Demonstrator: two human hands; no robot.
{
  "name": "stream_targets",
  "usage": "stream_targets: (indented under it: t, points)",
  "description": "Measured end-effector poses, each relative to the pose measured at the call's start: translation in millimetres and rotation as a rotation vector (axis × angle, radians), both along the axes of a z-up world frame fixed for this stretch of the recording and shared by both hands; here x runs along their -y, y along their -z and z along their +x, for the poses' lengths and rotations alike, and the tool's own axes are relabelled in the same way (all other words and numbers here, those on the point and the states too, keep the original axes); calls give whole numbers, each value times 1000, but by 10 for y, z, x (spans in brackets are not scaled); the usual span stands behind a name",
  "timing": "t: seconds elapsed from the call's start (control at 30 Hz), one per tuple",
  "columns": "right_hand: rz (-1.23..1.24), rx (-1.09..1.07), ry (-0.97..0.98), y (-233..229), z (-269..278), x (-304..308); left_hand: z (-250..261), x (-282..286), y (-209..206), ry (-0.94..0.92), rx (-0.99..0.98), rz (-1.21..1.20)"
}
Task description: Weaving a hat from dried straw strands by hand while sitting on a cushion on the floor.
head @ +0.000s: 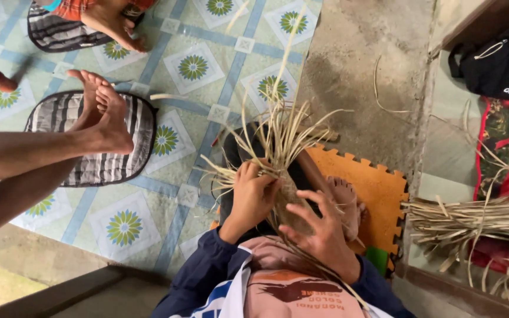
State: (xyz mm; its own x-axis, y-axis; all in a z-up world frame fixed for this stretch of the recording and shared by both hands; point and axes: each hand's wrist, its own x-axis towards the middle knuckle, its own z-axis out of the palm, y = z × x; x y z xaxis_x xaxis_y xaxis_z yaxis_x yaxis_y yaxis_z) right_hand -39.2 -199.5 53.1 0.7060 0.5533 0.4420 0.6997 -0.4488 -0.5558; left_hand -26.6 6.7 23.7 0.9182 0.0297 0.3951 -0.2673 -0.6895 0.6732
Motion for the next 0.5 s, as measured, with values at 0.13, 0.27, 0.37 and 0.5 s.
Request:
stream_targets:
  t: [0.13, 0.27, 0.37, 0.5]
  points:
    - [80, -59, -4, -90, 180, -76, 26, 80, -162, 64, 22, -27]
    - [17, 5, 49, -164, 314, -144, 111, 31, -276, 75, 55, 139]
    - [-43, 20, 77, -134, 371, -141, 128, -128, -361, -150, -79, 367]
    - [-22, 23, 72, -130, 384, -193, 35, -543, -185, -580, -49, 681]
